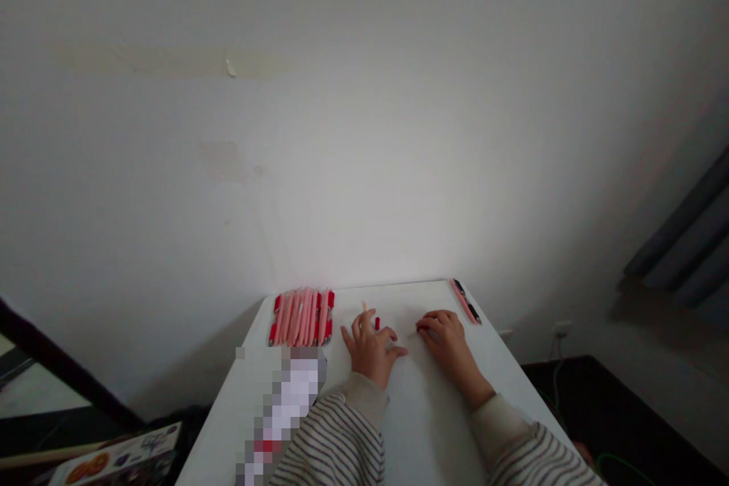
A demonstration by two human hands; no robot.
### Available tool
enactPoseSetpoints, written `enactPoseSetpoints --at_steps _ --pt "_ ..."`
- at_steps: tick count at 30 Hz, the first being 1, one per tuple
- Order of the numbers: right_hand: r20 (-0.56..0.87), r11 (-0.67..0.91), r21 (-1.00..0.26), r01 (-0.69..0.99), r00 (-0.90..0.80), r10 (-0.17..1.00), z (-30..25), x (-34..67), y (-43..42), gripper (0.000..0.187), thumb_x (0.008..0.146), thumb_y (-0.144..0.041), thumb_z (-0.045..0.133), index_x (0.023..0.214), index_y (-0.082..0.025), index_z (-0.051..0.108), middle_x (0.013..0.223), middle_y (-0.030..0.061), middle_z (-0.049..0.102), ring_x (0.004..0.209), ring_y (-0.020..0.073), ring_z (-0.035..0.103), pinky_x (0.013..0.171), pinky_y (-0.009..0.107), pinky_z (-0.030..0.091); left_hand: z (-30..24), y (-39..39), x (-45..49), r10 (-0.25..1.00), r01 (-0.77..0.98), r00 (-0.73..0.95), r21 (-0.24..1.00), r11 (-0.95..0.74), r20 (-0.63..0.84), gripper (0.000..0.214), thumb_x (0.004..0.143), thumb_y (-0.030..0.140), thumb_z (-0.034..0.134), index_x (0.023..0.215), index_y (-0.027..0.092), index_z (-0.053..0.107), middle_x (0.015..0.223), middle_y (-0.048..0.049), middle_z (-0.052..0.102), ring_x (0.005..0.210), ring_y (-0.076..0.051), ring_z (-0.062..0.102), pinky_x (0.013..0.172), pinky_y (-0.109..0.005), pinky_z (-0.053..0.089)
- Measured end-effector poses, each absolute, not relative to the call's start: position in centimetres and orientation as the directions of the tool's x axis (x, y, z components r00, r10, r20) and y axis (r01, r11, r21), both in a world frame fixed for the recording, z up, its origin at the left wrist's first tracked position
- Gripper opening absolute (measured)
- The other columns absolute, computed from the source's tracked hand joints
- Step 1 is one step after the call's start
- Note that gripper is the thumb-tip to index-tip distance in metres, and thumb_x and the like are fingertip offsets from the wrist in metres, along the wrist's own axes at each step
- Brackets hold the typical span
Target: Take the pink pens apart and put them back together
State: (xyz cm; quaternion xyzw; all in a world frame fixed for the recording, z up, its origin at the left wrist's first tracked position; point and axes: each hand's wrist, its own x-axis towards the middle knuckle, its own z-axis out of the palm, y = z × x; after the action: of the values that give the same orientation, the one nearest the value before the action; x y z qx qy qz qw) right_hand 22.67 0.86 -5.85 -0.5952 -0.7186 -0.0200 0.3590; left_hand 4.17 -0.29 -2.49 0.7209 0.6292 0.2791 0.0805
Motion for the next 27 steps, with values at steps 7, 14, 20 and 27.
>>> enactPoseSetpoints --at_steps 7,14,20,27 --pt "0.533 0.291 -0.399 0.869 -0.039 0.845 -5.88 22.99 0.98 0.016 0.083 -0.027 0.056 0.090 -0.027 0.071 0.096 0.0055 0.066 0.098 0.0231 0.053 0.086 0.037 0.040 -2.54 -0.35 4.09 0.951 0.876 0.053 0.443 -0.191 0.304 0.020 0.055 0.036 0.082 0.066 0.027 0.067 0.133 0.0003 0.048 0.129 -0.027 0.033 0.109 -0.064 0.009" --pt "0.531 0.287 -0.407 0.867 -0.031 0.847 -5.90 23.04 1.02 0.015 0.081 -0.026 0.058 0.089 -0.027 0.071 0.096 0.0053 0.066 0.097 0.0229 0.053 0.086 0.037 0.039 -2.74 -0.34 4.07 0.952 0.876 0.051 0.444 -0.188 0.303 0.010 0.062 0.027 0.079 0.065 0.029 0.069 0.133 0.0027 0.050 0.130 -0.027 0.033 0.109 -0.065 0.009" --pt "0.519 0.288 -0.411 0.865 -0.038 0.854 -6.11 23.15 1.15 0.016 0.081 -0.025 0.059 0.090 -0.029 0.071 0.095 0.0039 0.066 0.098 0.0227 0.053 0.087 0.037 0.039 -2.87 -0.55 3.88 0.947 0.876 0.091 0.427 -0.223 0.308 0.010 0.070 0.020 0.070 0.071 0.030 0.071 0.134 0.0011 0.049 0.131 -0.027 0.032 0.109 -0.065 0.009" --pt "0.538 0.289 -0.372 0.882 -0.049 0.841 -6.39 23.22 1.36 0.019 0.084 -0.025 0.056 0.091 -0.031 0.073 0.093 0.0054 0.066 0.097 0.0229 0.053 0.084 0.037 0.040 -3.09 -0.52 3.84 0.955 0.889 0.083 0.413 -0.200 0.284 0.016 0.072 0.017 0.066 0.075 0.032 0.070 0.136 0.0009 0.047 0.133 -0.027 0.030 0.109 -0.066 0.009"
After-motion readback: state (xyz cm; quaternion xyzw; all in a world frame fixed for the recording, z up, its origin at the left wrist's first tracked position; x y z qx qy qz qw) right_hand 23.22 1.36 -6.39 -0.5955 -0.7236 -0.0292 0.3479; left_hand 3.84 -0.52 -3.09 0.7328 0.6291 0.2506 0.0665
